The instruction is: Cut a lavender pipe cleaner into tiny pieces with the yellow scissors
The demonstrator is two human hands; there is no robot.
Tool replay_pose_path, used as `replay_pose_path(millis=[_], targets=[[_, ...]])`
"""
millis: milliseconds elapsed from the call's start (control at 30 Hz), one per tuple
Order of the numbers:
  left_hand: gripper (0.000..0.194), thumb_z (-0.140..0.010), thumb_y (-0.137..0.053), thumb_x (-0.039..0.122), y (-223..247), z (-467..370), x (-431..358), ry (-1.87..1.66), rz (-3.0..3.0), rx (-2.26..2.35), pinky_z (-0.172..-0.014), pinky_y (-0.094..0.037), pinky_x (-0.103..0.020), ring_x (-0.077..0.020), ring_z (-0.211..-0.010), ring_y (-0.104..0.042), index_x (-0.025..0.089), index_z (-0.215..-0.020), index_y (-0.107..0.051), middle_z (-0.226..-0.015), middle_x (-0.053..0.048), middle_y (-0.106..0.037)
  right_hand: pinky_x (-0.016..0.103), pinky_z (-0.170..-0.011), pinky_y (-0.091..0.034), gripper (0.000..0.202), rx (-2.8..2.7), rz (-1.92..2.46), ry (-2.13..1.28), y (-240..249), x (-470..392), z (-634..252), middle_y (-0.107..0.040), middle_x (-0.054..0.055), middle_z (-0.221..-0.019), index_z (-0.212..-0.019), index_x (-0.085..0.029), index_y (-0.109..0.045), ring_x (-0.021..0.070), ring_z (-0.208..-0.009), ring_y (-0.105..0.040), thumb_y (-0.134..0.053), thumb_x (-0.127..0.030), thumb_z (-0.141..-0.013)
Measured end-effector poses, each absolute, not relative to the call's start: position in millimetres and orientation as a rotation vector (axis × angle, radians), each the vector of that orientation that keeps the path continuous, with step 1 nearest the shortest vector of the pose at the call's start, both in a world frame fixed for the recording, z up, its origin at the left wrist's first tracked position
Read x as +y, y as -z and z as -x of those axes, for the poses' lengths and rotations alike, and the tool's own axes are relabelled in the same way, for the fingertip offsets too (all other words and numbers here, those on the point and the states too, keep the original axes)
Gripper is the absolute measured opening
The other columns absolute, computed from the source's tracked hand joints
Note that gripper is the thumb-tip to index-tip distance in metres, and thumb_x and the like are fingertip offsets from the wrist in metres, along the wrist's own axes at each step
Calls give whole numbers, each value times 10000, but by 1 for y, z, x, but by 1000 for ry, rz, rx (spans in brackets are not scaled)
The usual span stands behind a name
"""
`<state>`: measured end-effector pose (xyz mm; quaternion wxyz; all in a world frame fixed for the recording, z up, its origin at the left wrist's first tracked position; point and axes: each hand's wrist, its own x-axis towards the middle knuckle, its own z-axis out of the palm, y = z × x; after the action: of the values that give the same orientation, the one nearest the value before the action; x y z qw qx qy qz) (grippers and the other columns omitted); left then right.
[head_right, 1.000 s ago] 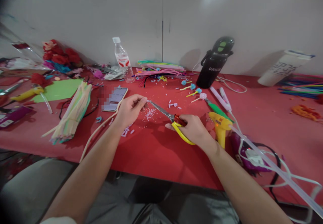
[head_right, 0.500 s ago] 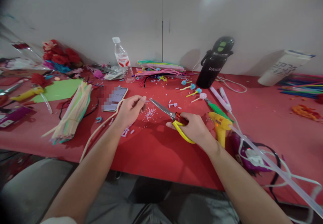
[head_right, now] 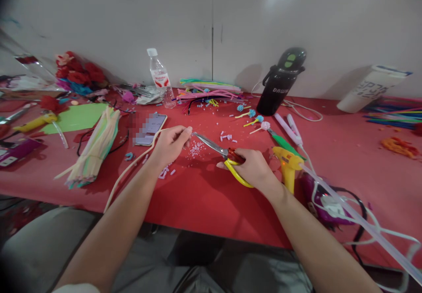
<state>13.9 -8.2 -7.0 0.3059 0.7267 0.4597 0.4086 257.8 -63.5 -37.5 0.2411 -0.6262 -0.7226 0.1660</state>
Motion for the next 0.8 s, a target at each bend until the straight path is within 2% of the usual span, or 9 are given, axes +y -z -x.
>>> replay_pose_path(millis=[333, 800], targets=[[438, -918, -407, 461, 5, -14, -7, -1074, -1902, 1213, -479, -293, -230, -83, -469, -379, 165, -601, -475, -523, 23, -459, 218, -443, -206, 560, -1953, 1733, -439, 34, -66, -256, -291, -55, -530, -577, -194, -329, 90, -534, -232, -640, -651, -666], [440, -917, -395, 480, 7, -15, -8, -1074, -1910, 1203, -485, -296, -240, -92, -474, -391, 173, -614, -481, -530, 18, -471, 212, -440, -238, 522, -1965, 1705, -430, 39, -64, -258, -312, -49, -539, -578, -184, -381, 91, -539, -239, -656, -619, -666]])
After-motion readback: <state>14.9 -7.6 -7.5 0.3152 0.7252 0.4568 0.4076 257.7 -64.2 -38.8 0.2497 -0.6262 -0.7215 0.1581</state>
